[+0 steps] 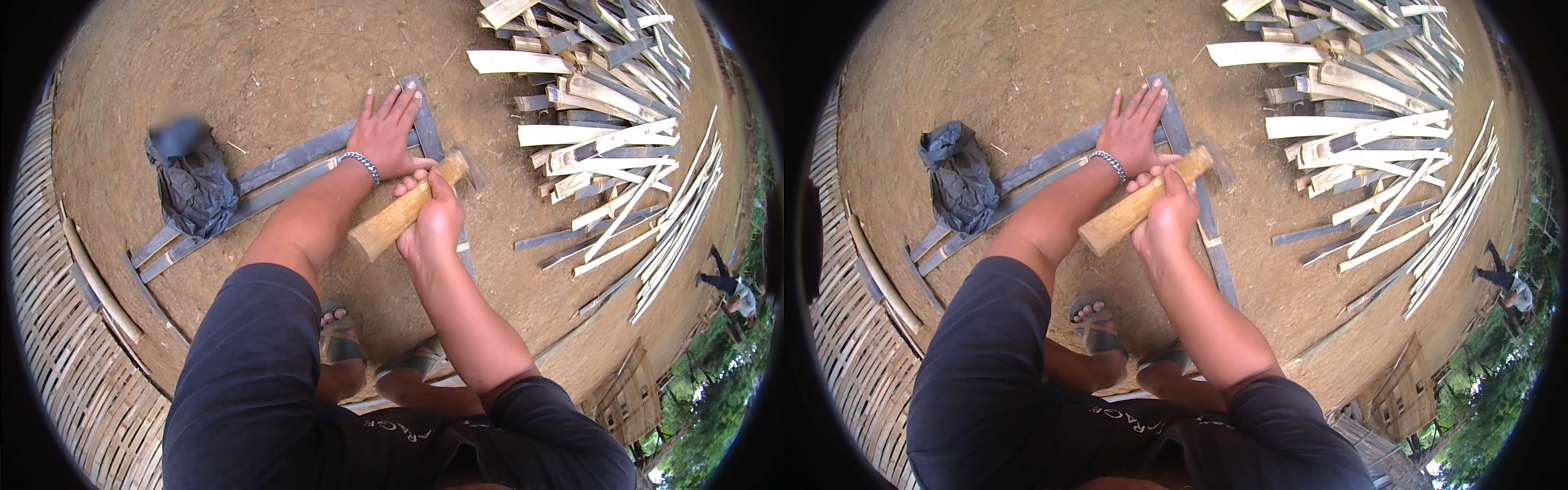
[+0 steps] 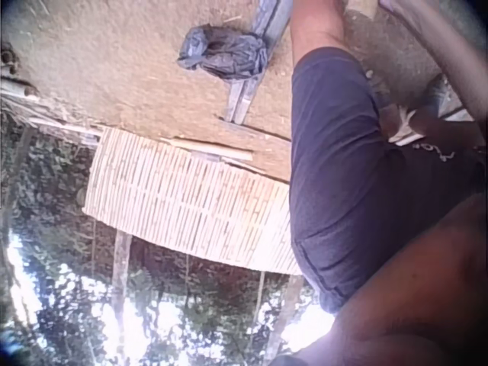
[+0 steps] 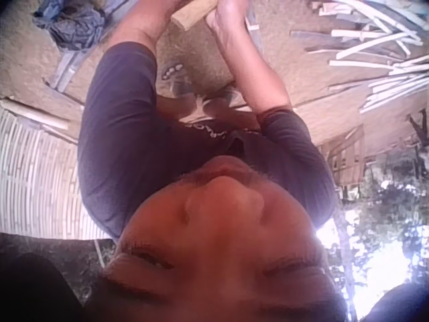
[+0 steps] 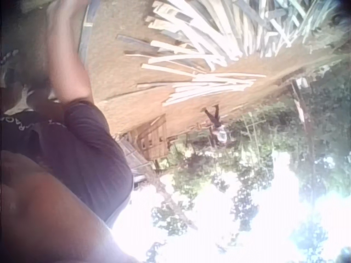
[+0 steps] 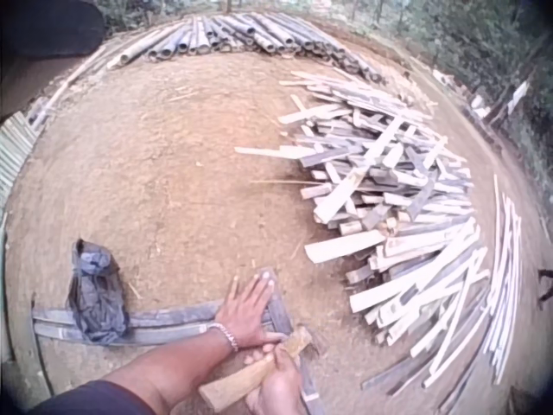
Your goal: The person uses a hatchet to shape and fit bamboo slats into a rectangular wooden frame on the ground, tapping the joints to secure the pieces. They handle various pieces of bamboo, trim them with the tool, and align them within the assembly.
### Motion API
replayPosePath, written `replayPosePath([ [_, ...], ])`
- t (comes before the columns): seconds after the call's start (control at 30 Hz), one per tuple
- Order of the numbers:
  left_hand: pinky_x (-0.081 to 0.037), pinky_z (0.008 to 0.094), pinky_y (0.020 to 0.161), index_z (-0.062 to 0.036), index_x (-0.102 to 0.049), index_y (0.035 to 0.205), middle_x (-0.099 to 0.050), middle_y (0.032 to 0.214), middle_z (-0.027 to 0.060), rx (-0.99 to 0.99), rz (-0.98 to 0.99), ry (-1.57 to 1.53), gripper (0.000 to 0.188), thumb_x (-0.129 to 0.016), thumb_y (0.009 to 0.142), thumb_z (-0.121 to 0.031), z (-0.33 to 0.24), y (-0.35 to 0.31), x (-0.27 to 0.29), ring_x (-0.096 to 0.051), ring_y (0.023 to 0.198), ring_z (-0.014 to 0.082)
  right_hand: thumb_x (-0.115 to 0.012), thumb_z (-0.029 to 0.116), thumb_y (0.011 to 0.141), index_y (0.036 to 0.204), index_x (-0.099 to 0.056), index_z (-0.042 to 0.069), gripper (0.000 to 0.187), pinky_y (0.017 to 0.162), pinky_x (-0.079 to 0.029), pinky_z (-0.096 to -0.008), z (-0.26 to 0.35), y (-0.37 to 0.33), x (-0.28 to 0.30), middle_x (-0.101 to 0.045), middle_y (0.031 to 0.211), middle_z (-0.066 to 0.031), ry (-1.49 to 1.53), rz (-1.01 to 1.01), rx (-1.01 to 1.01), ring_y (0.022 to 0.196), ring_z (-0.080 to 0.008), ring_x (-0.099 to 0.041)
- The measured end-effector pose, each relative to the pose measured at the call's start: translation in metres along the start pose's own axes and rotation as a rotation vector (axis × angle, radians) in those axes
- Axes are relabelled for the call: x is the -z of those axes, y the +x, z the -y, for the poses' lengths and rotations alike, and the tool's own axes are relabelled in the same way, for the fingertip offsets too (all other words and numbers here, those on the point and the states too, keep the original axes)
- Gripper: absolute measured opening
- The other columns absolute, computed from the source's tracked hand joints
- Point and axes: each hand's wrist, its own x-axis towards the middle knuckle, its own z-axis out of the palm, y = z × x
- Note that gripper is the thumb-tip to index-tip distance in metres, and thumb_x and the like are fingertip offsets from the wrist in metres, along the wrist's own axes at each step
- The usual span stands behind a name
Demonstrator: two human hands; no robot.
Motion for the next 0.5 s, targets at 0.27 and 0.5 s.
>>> replayPosePath([
  [0.27,-0.007,0.0558,0.128,-0.0084,-0.015,0.164,-0.011,0.173,0.0066,0.000,0.014,0.054,0.115,-0.061,0.083,-0.075,0.000,0.005,0.001,-0.014,0.159,0.0229,-0.044,0.013,0.108,0.116,-0.048,0.004,0.012,0.072,-0.055,-0.0355,-0.010,-0.003,-0.004,-0.056,0.091,-0.0080,0.066,-0.007,-0.067,0.077,-0.0194,-0.055],
  [0.5,-0.007,0.0554,0.128,-0.0079,-0.016,0.164,-0.013,0.173,0.0072,-0.005,0.012,0.096,0.120,-0.058,0.080,-0.082,0.000,0.006,-0.007,-0.013,0.159,0.0218,-0.048,0.012,0.105,0.119,-0.045,0.005,0.016,0.067,-0.055,-0.0342,0.000,0.012,0.020,-0.056,0.096,-0.0080,-0.133,0.100,-0.092,0.075,-0.0187,-0.057],
])
